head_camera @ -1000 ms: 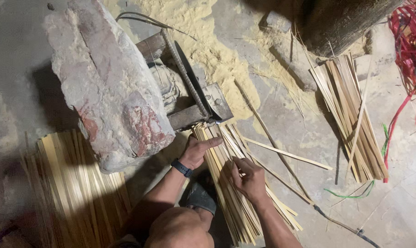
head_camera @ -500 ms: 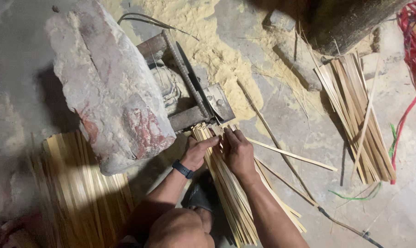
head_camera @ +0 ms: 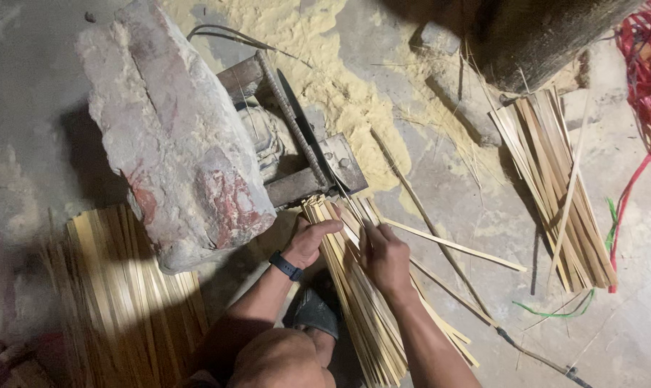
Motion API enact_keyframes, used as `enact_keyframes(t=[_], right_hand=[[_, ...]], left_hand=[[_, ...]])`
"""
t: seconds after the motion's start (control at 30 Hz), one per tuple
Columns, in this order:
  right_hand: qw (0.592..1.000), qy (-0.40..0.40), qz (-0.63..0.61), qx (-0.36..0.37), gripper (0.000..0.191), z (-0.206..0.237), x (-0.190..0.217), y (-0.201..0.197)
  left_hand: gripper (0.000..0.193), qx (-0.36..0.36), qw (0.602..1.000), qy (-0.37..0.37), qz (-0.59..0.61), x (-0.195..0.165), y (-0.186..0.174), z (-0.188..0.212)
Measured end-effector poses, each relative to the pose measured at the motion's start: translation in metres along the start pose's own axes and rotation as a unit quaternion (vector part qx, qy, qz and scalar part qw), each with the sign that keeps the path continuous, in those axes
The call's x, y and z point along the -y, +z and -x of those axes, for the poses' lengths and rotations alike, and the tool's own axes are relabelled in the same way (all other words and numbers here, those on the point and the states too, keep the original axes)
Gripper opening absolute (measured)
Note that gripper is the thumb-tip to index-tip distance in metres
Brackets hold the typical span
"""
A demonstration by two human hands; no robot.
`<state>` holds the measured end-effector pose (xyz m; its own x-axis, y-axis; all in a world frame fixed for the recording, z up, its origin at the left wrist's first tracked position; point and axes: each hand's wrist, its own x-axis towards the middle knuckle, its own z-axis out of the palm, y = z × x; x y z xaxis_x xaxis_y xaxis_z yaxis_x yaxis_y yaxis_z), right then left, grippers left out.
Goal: The person sits on the floor and pulls bamboo strips by hand through a fixed blade splitter weighted with a large stone, drawing each strip through to slice it into thinner slats. The finished slats are laid onto a growing pile beside the splitter, and the person repeats the pulling motion strip after strip.
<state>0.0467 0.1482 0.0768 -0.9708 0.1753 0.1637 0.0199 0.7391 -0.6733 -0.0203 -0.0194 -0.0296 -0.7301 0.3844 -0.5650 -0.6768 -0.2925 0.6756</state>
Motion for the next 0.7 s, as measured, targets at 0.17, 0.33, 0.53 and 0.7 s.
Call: enact_keyframes(t=[0.17, 0.33, 0.53, 0.7], right_hand=[[1.000, -0.013, 0.008, 0.017, 0.013, -0.032, 0.011, 0.015], [0.997, -0.043, 0.054, -0.023, 0.027, -0.011, 0.015, -0.016], [0.999, -0.033, 0.040, 0.016, 0.040, 0.032, 0.006, -0.027], [0.999, 0.033, -0.007, 0.040, 0.018, 0.008, -0.007, -0.005]], left_hand=[[0.034, -0.002, 1.000, -0.010, 0.023, -0.001, -0.003, 0.002], [0.026, -0.022, 0.999, 0.035, -0.010, -0.012, 0.011, 0.009], [0.021, 0.000, 0.998, 0.052, 0.035, -0.024, 0.030, 0.023], [0.029, 0.024, 0.997, 0.065, 0.018, -0.011, 0.016, 0.013]])
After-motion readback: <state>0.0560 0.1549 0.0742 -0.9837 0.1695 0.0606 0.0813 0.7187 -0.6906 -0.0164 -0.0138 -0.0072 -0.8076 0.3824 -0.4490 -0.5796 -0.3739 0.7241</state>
